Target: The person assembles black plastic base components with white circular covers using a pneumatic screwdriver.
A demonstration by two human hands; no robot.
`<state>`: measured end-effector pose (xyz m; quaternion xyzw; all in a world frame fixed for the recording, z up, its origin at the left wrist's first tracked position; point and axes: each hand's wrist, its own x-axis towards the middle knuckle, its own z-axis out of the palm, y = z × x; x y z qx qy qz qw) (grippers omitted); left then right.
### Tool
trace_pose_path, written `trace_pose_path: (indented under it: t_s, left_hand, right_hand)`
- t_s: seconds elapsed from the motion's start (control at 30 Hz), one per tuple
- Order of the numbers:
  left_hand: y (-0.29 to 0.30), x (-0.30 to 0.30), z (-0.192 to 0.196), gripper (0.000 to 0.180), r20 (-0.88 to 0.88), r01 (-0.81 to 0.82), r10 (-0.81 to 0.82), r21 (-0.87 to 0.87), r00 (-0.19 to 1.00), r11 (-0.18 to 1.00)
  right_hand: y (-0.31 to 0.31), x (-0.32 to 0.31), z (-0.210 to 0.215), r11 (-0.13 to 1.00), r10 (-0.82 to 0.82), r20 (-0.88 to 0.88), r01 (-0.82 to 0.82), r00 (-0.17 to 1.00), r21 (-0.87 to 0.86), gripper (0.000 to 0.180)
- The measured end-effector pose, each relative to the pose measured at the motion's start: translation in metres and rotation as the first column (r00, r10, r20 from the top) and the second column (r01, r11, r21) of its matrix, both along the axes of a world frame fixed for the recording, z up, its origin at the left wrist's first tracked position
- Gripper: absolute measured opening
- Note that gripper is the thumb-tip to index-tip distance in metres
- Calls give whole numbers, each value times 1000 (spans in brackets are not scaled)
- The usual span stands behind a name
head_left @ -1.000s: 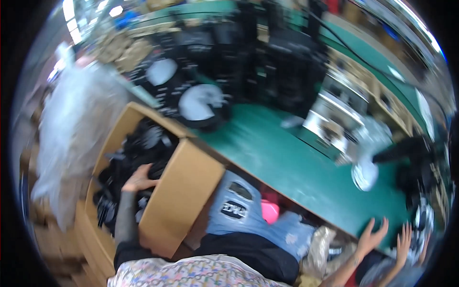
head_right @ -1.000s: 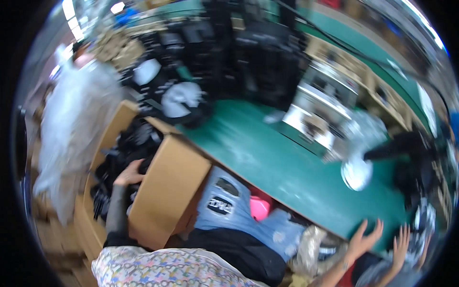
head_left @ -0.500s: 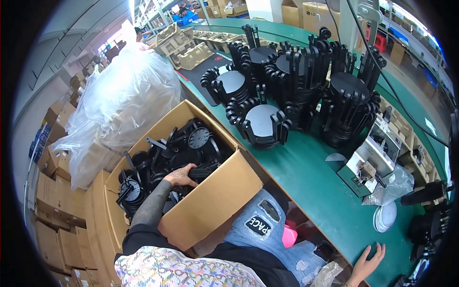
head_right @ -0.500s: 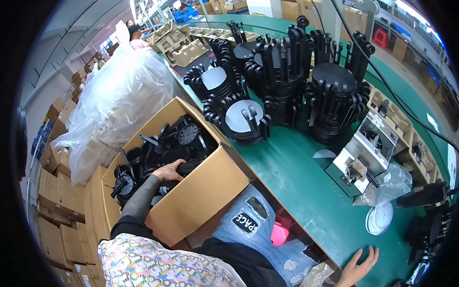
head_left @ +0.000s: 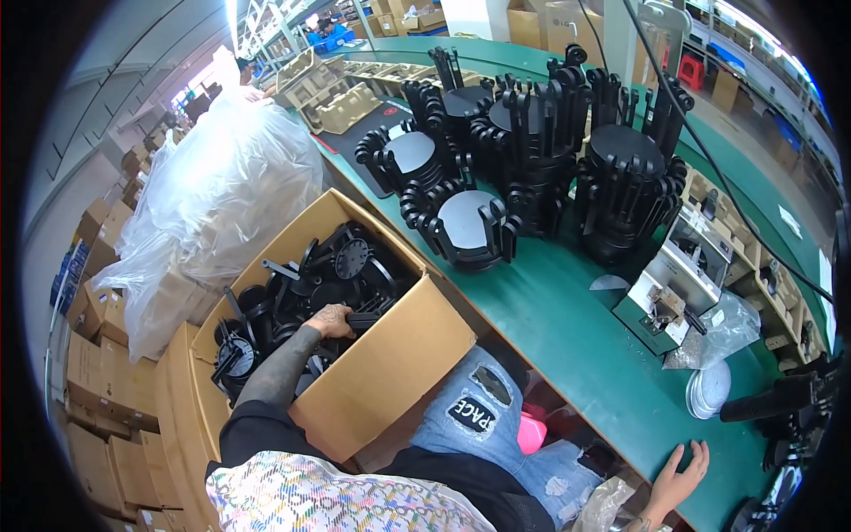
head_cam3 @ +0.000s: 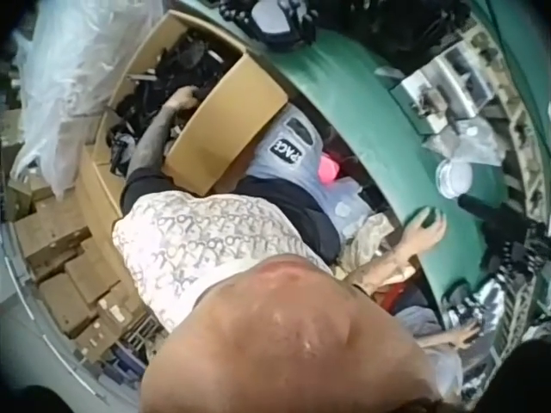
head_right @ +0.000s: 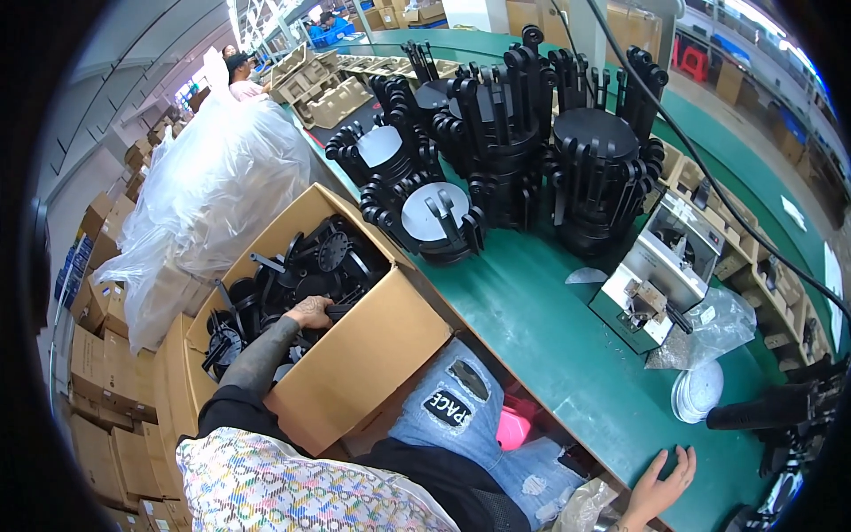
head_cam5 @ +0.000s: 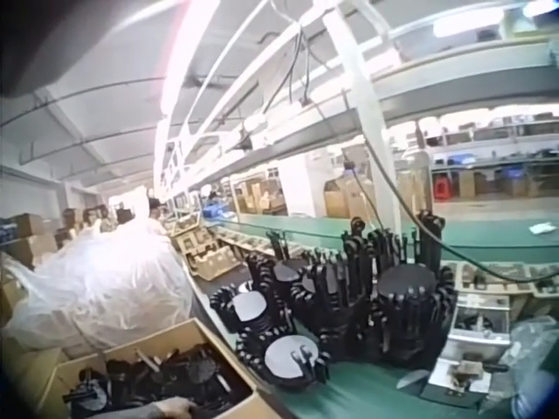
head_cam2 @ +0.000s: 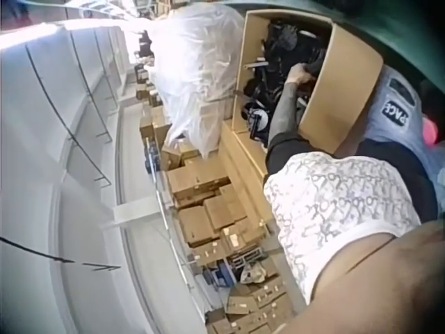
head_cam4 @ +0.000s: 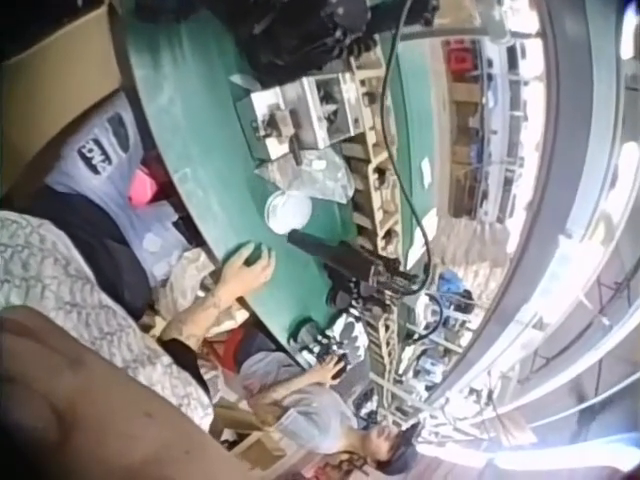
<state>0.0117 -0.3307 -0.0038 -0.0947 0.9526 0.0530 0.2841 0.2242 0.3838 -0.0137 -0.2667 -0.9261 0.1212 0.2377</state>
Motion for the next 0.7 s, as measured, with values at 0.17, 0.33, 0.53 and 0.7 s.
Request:
trace_pose_path:
  t_s: [0.17, 0.33, 0.53, 0.7]
  left_hand:
    - [6, 4, 6, 59, -149, 42, -29, 84, 988, 996]
    - [13, -7, 23, 55, -316, 168, -146, 42, 937, 985]
    - [3, -23, -21, 73, -527, 83, -65, 10, 848, 997]
    - [-34, -48, -34, 92, -355, -67, 57, -15, 933, 998]
  right_hand:
    - [-5, -2, 8, 1000, -4, -21, 4, 1000, 18, 28]
    - [-10, -4, 9, 1000, 23, -79, -22, 997, 12, 27]
    - [-12, -9, 12, 999, -16, -103, 19, 995, 26, 28]
    - [-13, -18, 14, 1000, -27, -134, 27, 991, 4, 28]
